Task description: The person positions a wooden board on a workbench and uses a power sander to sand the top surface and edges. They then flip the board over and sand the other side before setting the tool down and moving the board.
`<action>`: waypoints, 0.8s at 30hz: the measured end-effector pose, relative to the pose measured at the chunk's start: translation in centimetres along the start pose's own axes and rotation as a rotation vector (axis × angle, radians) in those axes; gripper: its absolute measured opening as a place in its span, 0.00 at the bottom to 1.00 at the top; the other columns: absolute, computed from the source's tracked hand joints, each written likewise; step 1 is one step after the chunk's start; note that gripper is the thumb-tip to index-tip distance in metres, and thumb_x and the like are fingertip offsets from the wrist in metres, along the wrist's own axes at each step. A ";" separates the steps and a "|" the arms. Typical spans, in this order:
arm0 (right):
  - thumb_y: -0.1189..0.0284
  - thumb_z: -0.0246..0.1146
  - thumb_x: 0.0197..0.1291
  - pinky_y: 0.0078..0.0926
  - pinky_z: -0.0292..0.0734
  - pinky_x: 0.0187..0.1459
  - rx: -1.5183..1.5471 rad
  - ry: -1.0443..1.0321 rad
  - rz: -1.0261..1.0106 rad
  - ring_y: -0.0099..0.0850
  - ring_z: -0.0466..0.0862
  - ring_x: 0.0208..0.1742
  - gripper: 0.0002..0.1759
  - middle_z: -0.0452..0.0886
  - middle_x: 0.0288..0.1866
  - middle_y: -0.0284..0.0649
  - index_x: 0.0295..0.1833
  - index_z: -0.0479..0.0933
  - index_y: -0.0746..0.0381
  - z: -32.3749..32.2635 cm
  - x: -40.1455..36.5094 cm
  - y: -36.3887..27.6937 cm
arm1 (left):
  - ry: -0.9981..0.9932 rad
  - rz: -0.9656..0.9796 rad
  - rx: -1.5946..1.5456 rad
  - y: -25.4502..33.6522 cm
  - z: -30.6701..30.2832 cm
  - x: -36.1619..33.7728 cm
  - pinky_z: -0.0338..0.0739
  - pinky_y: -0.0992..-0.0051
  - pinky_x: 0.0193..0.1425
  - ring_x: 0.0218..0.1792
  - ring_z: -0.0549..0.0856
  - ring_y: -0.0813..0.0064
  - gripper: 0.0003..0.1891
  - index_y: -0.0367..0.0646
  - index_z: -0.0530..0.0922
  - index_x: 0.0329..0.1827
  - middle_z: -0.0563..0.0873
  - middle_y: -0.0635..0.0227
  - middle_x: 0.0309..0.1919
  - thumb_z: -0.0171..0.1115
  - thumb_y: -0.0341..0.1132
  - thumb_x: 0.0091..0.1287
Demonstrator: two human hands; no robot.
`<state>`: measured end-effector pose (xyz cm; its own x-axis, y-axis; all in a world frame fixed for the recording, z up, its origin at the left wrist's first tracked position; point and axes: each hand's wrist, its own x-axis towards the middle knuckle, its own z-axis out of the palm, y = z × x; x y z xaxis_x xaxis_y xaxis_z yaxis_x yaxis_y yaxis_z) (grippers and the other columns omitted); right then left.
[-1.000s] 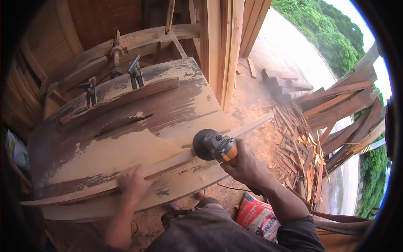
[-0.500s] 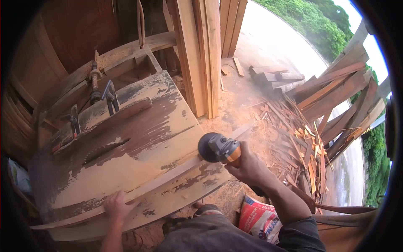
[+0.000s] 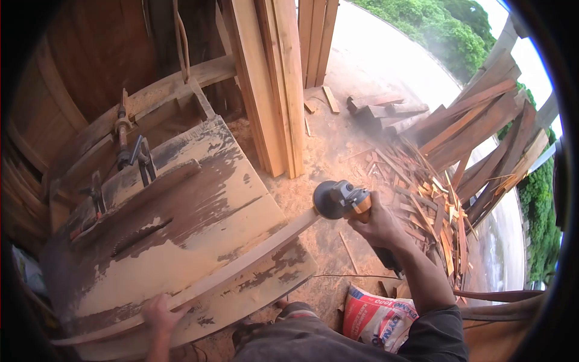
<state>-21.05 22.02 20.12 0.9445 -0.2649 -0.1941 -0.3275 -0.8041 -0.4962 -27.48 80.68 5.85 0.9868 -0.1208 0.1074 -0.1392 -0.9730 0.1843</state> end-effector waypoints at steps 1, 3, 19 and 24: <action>0.59 0.76 0.61 0.51 0.81 0.56 -0.037 -0.089 0.058 0.61 0.89 0.55 0.38 0.86 0.49 0.64 0.67 0.64 0.65 0.3 -1.3 -3.1 | -0.010 -0.004 0.011 -0.2 0.2 -0.1 0.80 0.55 0.38 0.32 0.87 0.54 0.31 0.47 0.85 0.35 0.87 0.64 0.29 0.90 0.56 0.35; 0.58 0.77 0.60 0.53 0.81 0.55 -0.055 -0.203 0.045 0.64 0.89 0.54 0.40 0.86 0.49 0.64 0.67 0.64 0.65 1.5 -2.6 -5.3 | -0.007 -0.006 0.009 -0.1 0.2 -0.2 0.79 0.55 0.37 0.32 0.86 0.53 0.31 0.46 0.84 0.34 0.86 0.63 0.29 0.90 0.57 0.35; 0.57 0.76 0.61 0.55 0.82 0.55 -0.064 -0.201 0.041 0.65 0.89 0.53 0.41 0.87 0.49 0.68 0.70 0.64 0.64 1.0 -1.6 -3.9 | -0.049 -0.033 -0.019 0.7 -0.4 0.3 0.81 0.55 0.42 0.35 0.88 0.53 0.30 0.46 0.85 0.34 0.89 0.61 0.32 0.90 0.55 0.35; 0.62 0.73 0.64 0.54 0.82 0.51 0.000 0.020 -0.013 0.63 0.89 0.52 0.33 0.86 0.46 0.61 0.62 0.62 0.63 -0.6 0.6 0.1 | -0.031 -0.002 -0.048 0.4 -1.0 0.1 0.84 0.57 0.41 0.36 0.91 0.55 0.29 0.47 0.86 0.37 0.91 0.63 0.34 0.88 0.57 0.40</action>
<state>-20.52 21.44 20.47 0.9491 -0.2646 -0.1706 -0.3148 -0.8078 -0.4984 -27.51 80.50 6.92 0.9891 -0.1257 0.0770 -0.1404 -0.9626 0.2316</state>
